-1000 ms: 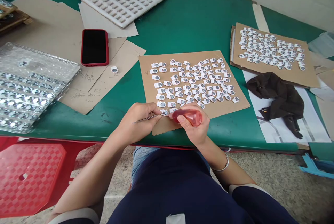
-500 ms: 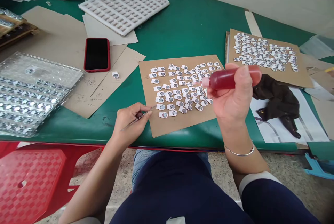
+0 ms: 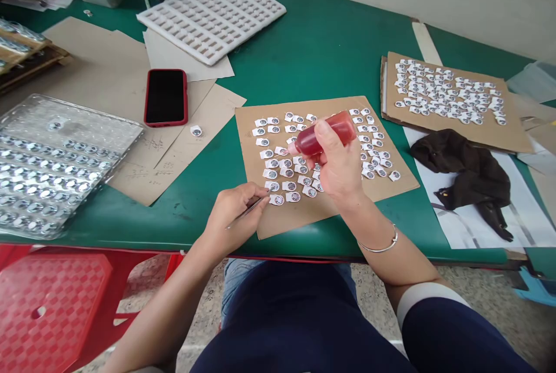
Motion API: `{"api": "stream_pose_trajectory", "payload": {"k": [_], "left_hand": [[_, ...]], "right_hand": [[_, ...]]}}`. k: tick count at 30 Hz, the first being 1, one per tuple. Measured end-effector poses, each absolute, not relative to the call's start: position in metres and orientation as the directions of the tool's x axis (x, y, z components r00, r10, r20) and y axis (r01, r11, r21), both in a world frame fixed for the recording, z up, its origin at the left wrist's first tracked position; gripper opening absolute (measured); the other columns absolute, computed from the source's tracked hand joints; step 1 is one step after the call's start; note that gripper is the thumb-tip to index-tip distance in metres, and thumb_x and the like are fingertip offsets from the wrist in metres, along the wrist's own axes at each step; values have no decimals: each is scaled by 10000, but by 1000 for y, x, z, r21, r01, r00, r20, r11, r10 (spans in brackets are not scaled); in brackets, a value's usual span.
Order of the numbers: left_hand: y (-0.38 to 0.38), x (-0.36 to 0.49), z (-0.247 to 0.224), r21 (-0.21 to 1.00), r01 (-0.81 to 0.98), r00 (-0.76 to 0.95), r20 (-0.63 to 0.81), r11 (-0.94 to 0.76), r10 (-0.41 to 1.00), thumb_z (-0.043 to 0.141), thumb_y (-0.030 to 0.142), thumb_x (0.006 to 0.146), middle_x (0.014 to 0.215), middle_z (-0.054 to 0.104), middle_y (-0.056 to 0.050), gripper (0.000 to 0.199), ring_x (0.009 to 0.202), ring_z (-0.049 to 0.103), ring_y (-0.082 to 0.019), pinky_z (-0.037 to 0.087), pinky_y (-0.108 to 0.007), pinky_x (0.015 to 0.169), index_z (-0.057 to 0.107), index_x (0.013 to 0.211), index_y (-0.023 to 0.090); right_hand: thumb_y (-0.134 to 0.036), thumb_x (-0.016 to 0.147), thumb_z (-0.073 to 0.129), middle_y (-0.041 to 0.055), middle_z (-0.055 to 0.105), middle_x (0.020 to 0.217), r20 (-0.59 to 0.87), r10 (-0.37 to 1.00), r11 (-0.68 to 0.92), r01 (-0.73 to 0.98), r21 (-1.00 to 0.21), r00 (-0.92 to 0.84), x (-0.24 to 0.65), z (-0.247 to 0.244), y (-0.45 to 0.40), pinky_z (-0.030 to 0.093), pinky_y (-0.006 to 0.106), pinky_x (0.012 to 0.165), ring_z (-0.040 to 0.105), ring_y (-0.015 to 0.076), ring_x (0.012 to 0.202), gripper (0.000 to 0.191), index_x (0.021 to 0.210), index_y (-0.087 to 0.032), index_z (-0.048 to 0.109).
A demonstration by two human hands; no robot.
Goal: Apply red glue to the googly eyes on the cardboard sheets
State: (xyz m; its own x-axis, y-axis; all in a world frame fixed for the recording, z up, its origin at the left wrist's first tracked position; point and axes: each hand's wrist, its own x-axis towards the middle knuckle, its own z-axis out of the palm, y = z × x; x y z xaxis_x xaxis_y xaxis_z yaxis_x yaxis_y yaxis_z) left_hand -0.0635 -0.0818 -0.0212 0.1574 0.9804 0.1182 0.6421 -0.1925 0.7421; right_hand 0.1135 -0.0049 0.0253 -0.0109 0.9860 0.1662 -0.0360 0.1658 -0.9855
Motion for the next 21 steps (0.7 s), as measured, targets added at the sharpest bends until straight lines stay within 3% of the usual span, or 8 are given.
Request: {"api": "stream_pose_trajectory", "payload": {"k": [6,10,14,17,21], "left_hand": [[-83,-62,-24,695,679,176,161,-239,971,538,250,836,839,710,-31,106,758,665,-169,482,-255,627,627,833,191],[-85,-60,-24,669,695,189,181,-262,965,523,242,847,843,707,-30,106,755,657,-172,474,-274,649,615,830,192],[-86,-60,-25,645,707,228,179,-290,957,497,239,863,865,699,-20,104,754,649,-165,461,-279,652,595,844,210],[-88,-58,-23,584,741,271,192,-332,943,476,213,863,845,688,-27,97,739,642,-174,453,-301,674,571,841,206],[-91,-51,-17,454,788,348,228,-416,909,455,136,827,760,655,-54,116,690,619,-192,428,-328,647,542,773,190]], "right_hand": [[-453,871,513,-16,646,638,191,981,191,15,-981,11,113,18,-6,429,256,358,579,131,460,208,890,-246,521],[-453,871,505,-23,615,624,201,980,201,29,-979,-3,111,16,-8,428,246,367,601,136,508,209,907,-247,503],[-444,840,558,-20,603,631,178,984,178,-38,-983,6,110,16,-8,405,240,346,613,140,511,218,899,-241,505],[-429,826,591,-15,622,676,185,983,184,-76,-980,-5,108,14,-8,390,244,338,572,117,459,213,905,-244,520],[-493,777,620,0,632,712,113,990,110,-39,-993,-86,105,10,-8,409,238,344,639,150,563,306,911,-240,514]]}}
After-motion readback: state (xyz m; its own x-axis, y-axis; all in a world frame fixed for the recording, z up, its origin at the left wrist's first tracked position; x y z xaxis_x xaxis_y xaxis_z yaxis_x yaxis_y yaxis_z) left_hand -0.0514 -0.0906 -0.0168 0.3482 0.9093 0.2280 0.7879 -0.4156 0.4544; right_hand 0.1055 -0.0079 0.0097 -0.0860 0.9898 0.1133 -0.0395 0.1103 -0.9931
